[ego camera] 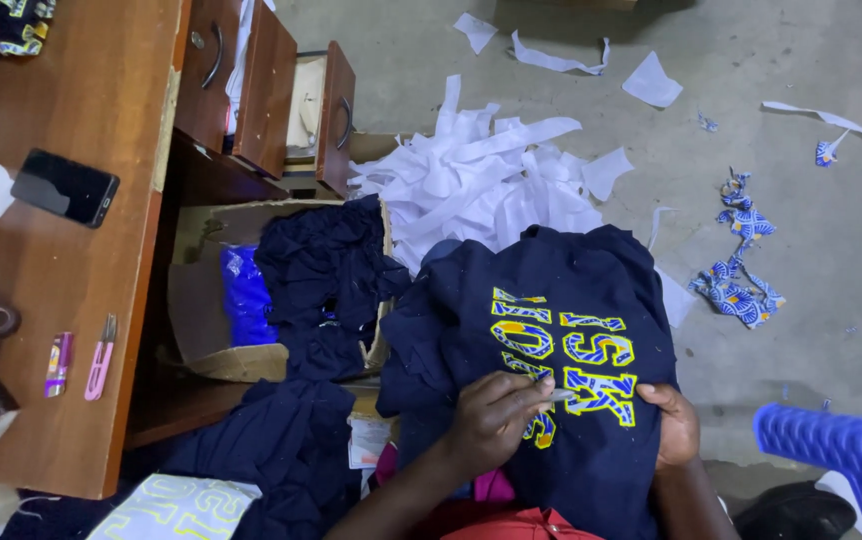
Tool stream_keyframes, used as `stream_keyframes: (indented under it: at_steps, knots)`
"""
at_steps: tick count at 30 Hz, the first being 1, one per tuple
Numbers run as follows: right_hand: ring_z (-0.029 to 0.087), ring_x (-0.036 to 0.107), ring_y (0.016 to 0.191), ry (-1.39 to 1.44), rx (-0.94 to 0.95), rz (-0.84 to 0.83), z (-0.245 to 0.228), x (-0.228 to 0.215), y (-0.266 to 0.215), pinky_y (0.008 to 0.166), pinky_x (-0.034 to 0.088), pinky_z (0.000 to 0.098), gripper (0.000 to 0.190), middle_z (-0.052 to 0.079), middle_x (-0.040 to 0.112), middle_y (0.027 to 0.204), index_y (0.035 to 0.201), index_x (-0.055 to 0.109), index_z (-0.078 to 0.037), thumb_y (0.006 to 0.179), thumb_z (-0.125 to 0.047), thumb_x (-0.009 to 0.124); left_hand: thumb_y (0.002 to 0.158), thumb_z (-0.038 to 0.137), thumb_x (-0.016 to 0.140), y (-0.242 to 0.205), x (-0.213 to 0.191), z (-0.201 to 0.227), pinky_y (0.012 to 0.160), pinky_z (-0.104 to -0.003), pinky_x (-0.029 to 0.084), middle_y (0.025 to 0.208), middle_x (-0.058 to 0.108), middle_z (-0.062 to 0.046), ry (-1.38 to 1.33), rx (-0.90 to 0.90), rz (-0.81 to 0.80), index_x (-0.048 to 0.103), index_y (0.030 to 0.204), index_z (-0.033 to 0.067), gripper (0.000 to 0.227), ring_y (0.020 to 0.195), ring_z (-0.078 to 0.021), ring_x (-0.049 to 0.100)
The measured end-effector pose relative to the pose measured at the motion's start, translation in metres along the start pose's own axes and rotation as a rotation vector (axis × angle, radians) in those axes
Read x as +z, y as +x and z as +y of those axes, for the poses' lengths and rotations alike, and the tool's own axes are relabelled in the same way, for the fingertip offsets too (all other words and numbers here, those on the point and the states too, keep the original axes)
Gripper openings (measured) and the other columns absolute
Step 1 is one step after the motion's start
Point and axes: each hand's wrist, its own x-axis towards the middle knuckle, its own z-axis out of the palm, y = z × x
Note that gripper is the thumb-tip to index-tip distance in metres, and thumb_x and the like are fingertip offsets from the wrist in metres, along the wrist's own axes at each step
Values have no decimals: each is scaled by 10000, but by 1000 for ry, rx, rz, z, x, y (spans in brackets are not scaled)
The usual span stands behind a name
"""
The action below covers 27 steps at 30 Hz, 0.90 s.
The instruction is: Removing excess embroidery backing material from a navy blue shirt using fingers and a small tool.
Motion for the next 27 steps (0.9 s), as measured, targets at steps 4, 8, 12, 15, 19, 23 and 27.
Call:
stream_keyframes:
  at_steps: [4,8,12,15,19,23,27]
  knots:
    - [374,693,1211,-23,155,146,0,31,14,1075,517,513,549,290,622,1443,1505,467,84,1098,-283,490,863,-75,797,1,-1,9,789,-364,601,1064,715,-124,-29,-75,-46,727,1213,-49,358,890,-247,700]
    - [320,689,988,-359,105,541,3,48,21,903,560,429,509,273,695,1293,1382,584,128,1117,-293,477,870,-61,785,-1,6,16,596,-316,509,1001,693,-129,-69,-240,25,718,1213,-56,349,696,-192,611]
    - [340,622,1027,-398,69,695,9,84,18,978,501,467,545,289,651,1325,1414,536,151,1138,-306,430,885,-42,784,-13,13,33,652,-354,542,981,685,-142,-21,-281,15,699,1263,-47,388,742,-238,644]
    - [364,567,1111,-365,124,683,9,103,22,1053,443,508,600,283,603,1384,1461,504,140,1135,-348,380,840,-86,788,-13,21,37,653,-345,556,983,698,-125,38,-280,86,703,1255,-39,427,755,-234,663]
    - [325,564,1131,-367,116,726,9,99,21,1069,443,473,574,256,606,1399,1457,511,128,1141,-334,384,831,-90,790,-20,28,35,671,-330,569,1008,700,-132,42,-293,130,707,1271,-35,451,775,-230,676]
    - [284,619,1122,-250,174,562,7,47,10,1047,478,434,575,202,636,1398,1455,539,79,1141,-379,391,871,-89,771,-23,29,29,594,-301,544,979,677,-104,14,-341,148,716,1258,-27,395,712,-181,655]
    - [276,701,1106,-179,170,357,5,19,3,1013,534,431,582,189,691,1372,1436,582,75,1143,-402,425,909,-91,729,-29,31,24,607,-267,546,954,684,-93,-246,-491,204,760,1148,-56,244,697,-147,639]
